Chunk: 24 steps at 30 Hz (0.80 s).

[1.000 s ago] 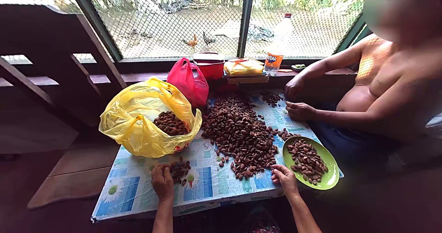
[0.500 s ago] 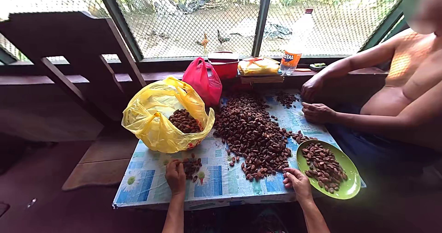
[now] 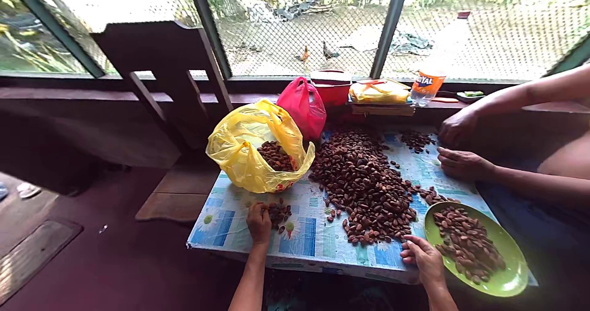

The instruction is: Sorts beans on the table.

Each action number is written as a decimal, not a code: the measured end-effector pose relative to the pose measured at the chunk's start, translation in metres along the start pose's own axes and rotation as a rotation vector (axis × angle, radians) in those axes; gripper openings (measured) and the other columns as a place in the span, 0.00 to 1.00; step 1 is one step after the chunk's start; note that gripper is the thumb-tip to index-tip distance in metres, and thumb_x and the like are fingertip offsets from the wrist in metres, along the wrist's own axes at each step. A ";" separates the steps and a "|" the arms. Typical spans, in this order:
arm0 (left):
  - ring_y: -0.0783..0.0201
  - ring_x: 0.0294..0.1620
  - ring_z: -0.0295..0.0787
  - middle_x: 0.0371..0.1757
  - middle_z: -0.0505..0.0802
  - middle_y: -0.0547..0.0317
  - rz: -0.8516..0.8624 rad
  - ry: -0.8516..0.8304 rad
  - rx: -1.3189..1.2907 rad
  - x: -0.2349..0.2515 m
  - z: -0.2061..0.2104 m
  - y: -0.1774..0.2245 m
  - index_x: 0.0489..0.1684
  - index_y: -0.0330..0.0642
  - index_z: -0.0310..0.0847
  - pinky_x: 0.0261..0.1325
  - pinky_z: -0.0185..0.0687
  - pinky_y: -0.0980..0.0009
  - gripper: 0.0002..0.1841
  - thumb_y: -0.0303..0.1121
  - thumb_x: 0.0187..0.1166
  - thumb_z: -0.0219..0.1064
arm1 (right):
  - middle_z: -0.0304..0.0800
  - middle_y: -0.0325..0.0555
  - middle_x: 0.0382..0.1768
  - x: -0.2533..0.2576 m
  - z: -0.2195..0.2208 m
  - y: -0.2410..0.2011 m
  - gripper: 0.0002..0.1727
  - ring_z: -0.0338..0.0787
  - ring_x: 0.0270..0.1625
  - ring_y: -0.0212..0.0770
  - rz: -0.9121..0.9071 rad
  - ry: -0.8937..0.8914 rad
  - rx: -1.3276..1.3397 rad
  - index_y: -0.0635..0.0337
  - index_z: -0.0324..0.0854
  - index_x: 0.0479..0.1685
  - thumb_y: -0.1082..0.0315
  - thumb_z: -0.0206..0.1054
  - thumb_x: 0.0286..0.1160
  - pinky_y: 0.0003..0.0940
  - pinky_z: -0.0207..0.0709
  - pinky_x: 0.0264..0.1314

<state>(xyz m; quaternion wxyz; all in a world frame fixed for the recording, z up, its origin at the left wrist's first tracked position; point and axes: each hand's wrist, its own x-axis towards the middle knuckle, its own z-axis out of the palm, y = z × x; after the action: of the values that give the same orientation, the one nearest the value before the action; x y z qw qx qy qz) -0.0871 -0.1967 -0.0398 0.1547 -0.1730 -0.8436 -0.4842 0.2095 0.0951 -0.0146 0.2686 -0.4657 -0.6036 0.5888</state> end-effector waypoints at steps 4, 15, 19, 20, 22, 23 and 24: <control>0.31 0.63 0.87 0.55 0.91 0.26 -0.008 0.002 -0.007 0.001 0.001 0.002 0.42 0.20 0.88 0.70 0.75 0.38 0.11 0.18 0.77 0.58 | 0.87 0.44 0.24 0.000 0.000 -0.002 0.11 0.85 0.16 0.29 0.012 0.000 0.004 0.74 0.81 0.54 0.80 0.54 0.85 0.23 0.82 0.19; 0.35 0.57 0.90 0.50 0.93 0.33 0.030 0.040 0.010 -0.001 0.006 -0.004 0.39 0.26 0.90 0.63 0.79 0.38 0.10 0.18 0.73 0.62 | 0.85 0.42 0.24 -0.004 -0.006 -0.009 0.12 0.87 0.18 0.29 0.013 -0.064 -0.046 0.78 0.76 0.58 0.80 0.50 0.86 0.23 0.85 0.23; 0.35 0.59 0.89 0.53 0.93 0.34 -0.003 0.018 0.009 -0.001 0.005 -0.002 0.41 0.28 0.91 0.64 0.79 0.38 0.10 0.19 0.74 0.62 | 0.86 0.39 0.25 0.000 -0.009 -0.003 0.13 0.88 0.19 0.27 -0.008 -0.100 -0.045 0.77 0.75 0.59 0.78 0.50 0.86 0.23 0.86 0.25; 0.35 0.59 0.89 0.53 0.92 0.33 -0.007 0.015 0.011 -0.001 0.005 -0.001 0.41 0.27 0.91 0.64 0.79 0.38 0.10 0.19 0.74 0.62 | 0.87 0.38 0.24 0.002 -0.010 0.001 0.13 0.88 0.19 0.27 -0.036 -0.114 -0.035 0.77 0.75 0.58 0.78 0.51 0.86 0.23 0.86 0.25; 0.34 0.60 0.89 0.55 0.92 0.33 -0.012 0.011 0.017 -0.001 0.004 -0.001 0.42 0.28 0.91 0.64 0.79 0.37 0.10 0.19 0.74 0.62 | 0.87 0.40 0.25 -0.003 -0.008 -0.006 0.13 0.89 0.20 0.26 -0.056 -0.128 -0.042 0.80 0.75 0.58 0.79 0.50 0.85 0.22 0.86 0.25; 0.34 0.61 0.89 0.55 0.92 0.33 -0.017 0.005 0.022 -0.001 0.003 -0.001 0.42 0.28 0.91 0.65 0.79 0.38 0.10 0.20 0.74 0.62 | 0.87 0.43 0.26 -0.017 -0.002 -0.031 0.14 0.89 0.21 0.27 -0.005 -0.130 -0.094 0.82 0.74 0.59 0.80 0.50 0.85 0.22 0.86 0.28; 0.34 0.62 0.89 0.56 0.92 0.33 -0.026 -0.009 0.027 -0.001 0.002 0.000 0.43 0.28 0.91 0.66 0.78 0.38 0.11 0.20 0.74 0.62 | 0.87 0.48 0.29 -0.041 0.011 -0.074 0.15 0.89 0.24 0.27 0.099 -0.143 -0.178 0.84 0.73 0.62 0.82 0.48 0.85 0.21 0.85 0.34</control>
<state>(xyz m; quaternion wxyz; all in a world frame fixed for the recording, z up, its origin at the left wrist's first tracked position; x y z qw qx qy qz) -0.0863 -0.1957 -0.0415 0.1470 -0.1622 -0.8530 -0.4738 0.1993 0.0640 0.0635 0.1531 -0.4737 -0.6475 0.5770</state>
